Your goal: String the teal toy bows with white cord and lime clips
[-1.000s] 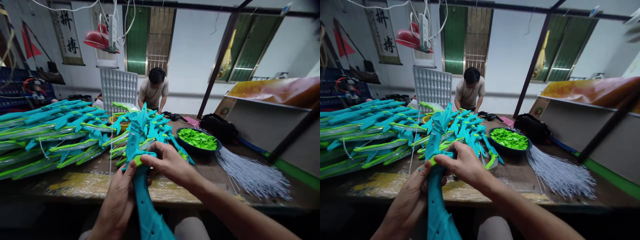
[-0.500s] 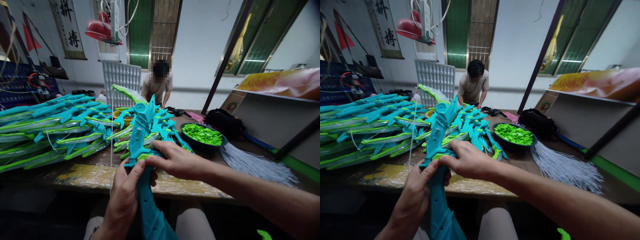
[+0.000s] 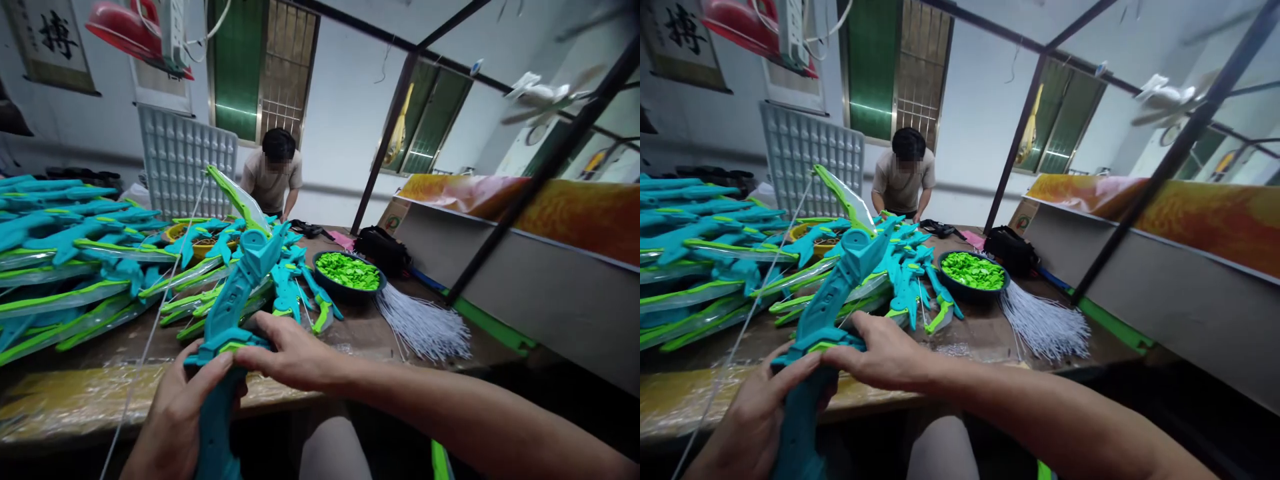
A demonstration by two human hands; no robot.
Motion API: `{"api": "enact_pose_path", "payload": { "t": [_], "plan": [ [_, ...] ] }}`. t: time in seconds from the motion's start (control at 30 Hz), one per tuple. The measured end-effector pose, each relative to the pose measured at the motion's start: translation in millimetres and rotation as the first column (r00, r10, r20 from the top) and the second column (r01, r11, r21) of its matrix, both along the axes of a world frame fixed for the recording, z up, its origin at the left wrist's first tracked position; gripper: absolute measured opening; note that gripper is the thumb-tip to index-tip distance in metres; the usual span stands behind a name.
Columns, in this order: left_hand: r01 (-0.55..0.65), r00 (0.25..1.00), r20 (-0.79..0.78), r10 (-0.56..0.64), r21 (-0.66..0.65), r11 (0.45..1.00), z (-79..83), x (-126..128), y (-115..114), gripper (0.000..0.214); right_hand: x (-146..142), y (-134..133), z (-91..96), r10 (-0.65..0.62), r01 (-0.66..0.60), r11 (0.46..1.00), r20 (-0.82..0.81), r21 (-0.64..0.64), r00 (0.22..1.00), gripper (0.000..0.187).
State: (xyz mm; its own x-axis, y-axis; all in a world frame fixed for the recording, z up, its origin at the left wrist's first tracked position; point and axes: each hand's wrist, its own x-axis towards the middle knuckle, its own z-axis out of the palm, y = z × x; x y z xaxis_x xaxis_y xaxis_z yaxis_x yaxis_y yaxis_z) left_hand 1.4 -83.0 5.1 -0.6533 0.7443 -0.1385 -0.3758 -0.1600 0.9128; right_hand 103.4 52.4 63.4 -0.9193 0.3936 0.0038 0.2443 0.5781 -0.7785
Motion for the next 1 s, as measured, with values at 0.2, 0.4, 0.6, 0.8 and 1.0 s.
{"api": "enact_pose_path", "payload": {
  "t": [0.2, 0.4, 0.6, 0.8, 1.0],
  "plan": [
    [-0.078, 0.978, 0.188, 0.094, -0.091, 0.993, 16.7, -24.0, 1.4, 0.036, 21.2, 141.9, 8.3, -0.508, 0.451, 0.839, 0.141, 0.304, 0.850, 0.029],
    [0.084, 0.926, 0.374, -0.047, -0.085, 0.993, 16.6, -39.0, 4.2, 0.020, 50.2, 242.3, -30.3, -0.801, 0.610, 0.572, 0.211, 0.549, 0.560, 0.031],
    [0.258, 0.850, 0.450, -0.273, 0.097, 0.961, 4.8, -25.4, 22.6, 0.024, 34.8, 289.0, -65.9, -0.819, 0.561, 0.556, 0.288, 0.614, 0.496, 0.035],
    [0.322, 0.793, 0.504, -0.342, 0.129, 0.938, 2.4, -31.2, 35.0, 0.034, 39.6, 304.7, -79.4, -0.812, 0.546, 0.560, 0.280, 0.623, 0.513, 0.028],
    [0.370, 0.662, 0.544, -0.515, 0.361, 0.856, -0.7, -36.9, 22.0, 0.056, 56.2, 284.1, -70.5, -0.814, 0.656, 0.514, 0.071, 0.553, 0.577, 0.015]
  ]
}}
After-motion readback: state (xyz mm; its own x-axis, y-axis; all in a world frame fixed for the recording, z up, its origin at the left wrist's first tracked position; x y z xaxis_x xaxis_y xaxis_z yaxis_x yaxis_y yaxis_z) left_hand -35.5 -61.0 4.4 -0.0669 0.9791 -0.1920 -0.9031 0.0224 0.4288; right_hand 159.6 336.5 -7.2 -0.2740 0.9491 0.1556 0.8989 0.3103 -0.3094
